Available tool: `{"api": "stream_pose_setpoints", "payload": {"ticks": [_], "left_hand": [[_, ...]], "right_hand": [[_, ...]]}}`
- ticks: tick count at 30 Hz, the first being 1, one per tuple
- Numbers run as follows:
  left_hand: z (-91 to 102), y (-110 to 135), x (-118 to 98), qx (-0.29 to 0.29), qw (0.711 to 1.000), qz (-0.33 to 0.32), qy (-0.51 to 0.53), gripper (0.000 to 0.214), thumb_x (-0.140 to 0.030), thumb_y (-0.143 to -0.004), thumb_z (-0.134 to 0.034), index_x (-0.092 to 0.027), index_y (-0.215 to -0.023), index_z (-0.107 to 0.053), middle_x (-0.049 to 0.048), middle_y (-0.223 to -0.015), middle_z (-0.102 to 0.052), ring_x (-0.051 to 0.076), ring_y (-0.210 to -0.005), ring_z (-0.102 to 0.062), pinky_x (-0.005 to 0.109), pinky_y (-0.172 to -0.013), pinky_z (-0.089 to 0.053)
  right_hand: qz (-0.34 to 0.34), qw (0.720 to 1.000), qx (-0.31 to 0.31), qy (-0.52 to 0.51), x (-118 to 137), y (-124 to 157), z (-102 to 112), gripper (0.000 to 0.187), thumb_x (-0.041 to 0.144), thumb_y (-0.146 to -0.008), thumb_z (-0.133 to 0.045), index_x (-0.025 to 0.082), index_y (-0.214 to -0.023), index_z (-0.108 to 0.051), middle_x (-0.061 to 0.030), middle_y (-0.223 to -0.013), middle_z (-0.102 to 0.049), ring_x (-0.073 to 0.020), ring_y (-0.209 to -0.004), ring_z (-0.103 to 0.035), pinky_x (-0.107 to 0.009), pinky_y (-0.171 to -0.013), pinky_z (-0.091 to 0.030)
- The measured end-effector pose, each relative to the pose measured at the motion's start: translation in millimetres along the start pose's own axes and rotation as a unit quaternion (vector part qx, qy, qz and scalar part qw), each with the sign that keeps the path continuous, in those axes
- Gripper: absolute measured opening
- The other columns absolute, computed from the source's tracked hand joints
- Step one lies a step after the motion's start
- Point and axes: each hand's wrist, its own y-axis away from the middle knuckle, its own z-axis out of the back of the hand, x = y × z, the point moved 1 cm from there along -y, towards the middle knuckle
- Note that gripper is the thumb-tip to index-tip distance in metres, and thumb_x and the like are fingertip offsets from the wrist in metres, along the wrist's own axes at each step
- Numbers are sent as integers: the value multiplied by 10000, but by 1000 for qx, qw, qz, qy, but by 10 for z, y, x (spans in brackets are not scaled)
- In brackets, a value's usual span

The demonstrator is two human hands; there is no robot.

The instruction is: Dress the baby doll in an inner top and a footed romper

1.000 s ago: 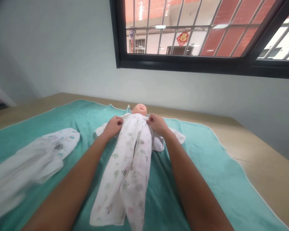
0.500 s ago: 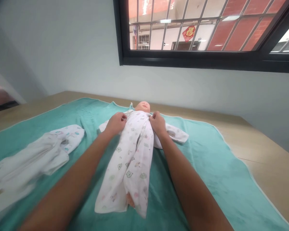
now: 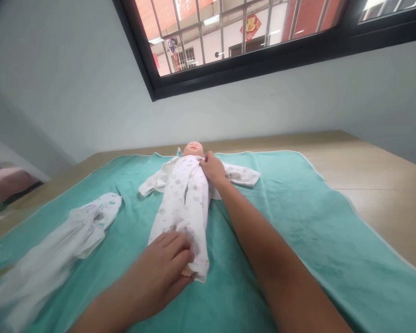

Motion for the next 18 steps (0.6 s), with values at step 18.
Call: {"api": "stream_pose_setpoints", "payload": {"ticks": [18], "left_hand": [[-178,255,-112,-317,931,97,-155,240,-106,-794,-524,-221,-1001,-568,94,-929,-648,227,-843,-629,355,-718,-525]], "right_hand": [[0,1000,4,14,-37,-23,-29,103,338,-834,-479,239,-814,-458,-4,-721,-586,-185,-639,-489,-283,-571,-266]]}}
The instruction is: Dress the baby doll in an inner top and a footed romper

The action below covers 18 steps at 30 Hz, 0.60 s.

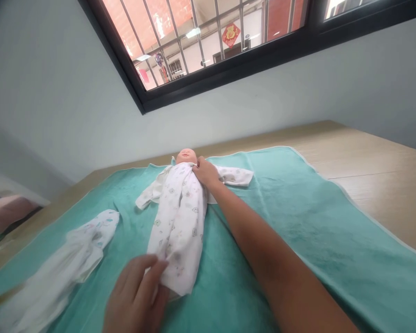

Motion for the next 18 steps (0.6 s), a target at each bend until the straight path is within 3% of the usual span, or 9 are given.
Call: {"api": "stream_pose_setpoints", "payload": {"ticks": [3,6,10,13,18], "left_hand": [[-133,44,24,81,992,89,24,327,-96,-741,-505,-208,-1045,-556,114,-1005,-633,261,-890,-624,388,-718,-539],[-226,98,-4,112,986,121,37,416,-42,-682,-467,-222,-1049,-546,92,-945,-648,266,-842,-632,393,-687,-530],[-200,246,36,92,988,113,46,471,-37,-664,-453,-252,-1075,-533,71,-916,-667,249,-785,-649,368,-663,-531],[-142,380,140,67,992,106,15,433,-62,-717,-472,-264,-1095,-535,71,-973,-679,239,-796,-658,360,-676,-543],[-137,449,258,73,990,119,15,292,-103,-829,-432,-250,-1051,-552,75,-977,-656,220,-848,-655,333,-697,-548]], "right_hand": [[-3,1000,-4,-6,2,7,5,106,329,-825,-485,236,-797,-443,1,-710,-581,-179,-621,-482,-282,-565,-260],[3,1000,-4,-6,6,20,14,109,327,-831,-480,233,-792,-439,-6,-723,-587,-179,-626,-482,-282,-562,-257],[6,1000,0,-7,4,28,15,112,334,-841,-479,234,-806,-445,-7,-740,-596,-182,-639,-489,-280,-565,-263],[8,1000,0,-4,-2,22,7,101,329,-843,-477,233,-817,-453,-10,-746,-596,-183,-643,-489,-280,-571,-262],[7,1000,-5,-7,-6,14,-3,126,343,-841,-492,232,-801,-447,-5,-727,-586,-179,-638,-487,-281,-570,-264]]}}
